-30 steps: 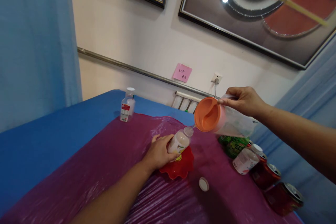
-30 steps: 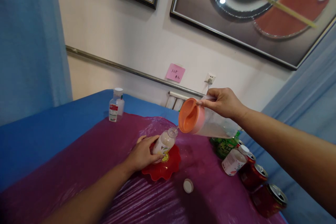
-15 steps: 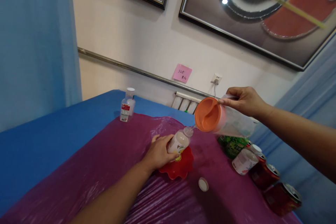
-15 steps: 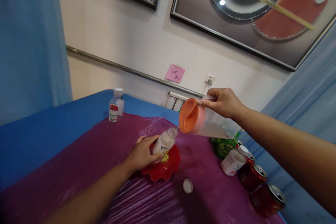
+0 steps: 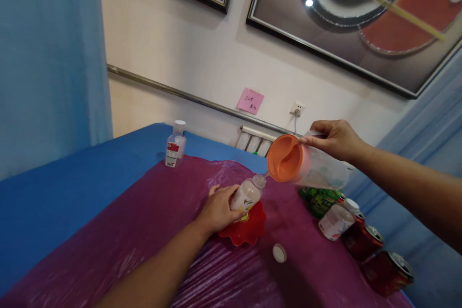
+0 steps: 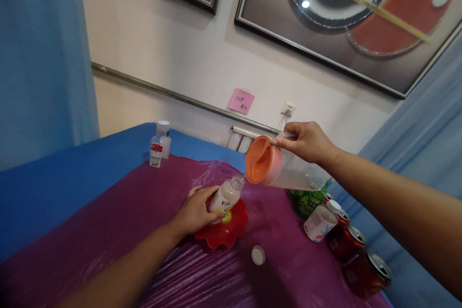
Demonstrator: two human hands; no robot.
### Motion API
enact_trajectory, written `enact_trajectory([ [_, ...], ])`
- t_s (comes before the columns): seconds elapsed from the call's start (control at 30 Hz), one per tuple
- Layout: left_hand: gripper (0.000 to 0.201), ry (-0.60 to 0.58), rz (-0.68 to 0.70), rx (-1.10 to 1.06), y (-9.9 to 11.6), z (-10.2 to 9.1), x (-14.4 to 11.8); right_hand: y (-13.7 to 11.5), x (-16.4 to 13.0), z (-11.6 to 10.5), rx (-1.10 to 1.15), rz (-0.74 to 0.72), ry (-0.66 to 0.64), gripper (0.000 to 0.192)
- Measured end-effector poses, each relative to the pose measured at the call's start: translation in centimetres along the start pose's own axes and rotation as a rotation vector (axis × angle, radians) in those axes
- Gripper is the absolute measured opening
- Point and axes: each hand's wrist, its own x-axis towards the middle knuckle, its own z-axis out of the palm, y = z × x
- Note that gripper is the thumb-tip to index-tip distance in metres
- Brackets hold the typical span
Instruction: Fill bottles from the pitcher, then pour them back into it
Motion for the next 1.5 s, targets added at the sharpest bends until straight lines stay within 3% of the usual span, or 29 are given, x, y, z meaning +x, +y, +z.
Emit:
enact_trajectory([
  [1.03,0.062,-0.006,-0.007,-0.019,0.4,-0.2,-0.2,-0.3,-0.5,0.7,0.017,0.008,-0.007,0.065],
  [1.33,0.067,0.006,0.014,-0.014,0.1,0.0,-0.2,1.2,-1.4,1.9,0.095,-0.008,0.048,0.061],
  [1.5,0.069,0.019,0.013,-0.001,-0.2,0.2,-0.1,3.4,-2.5,3.7,0.249,0.075,0.115,0.057],
])
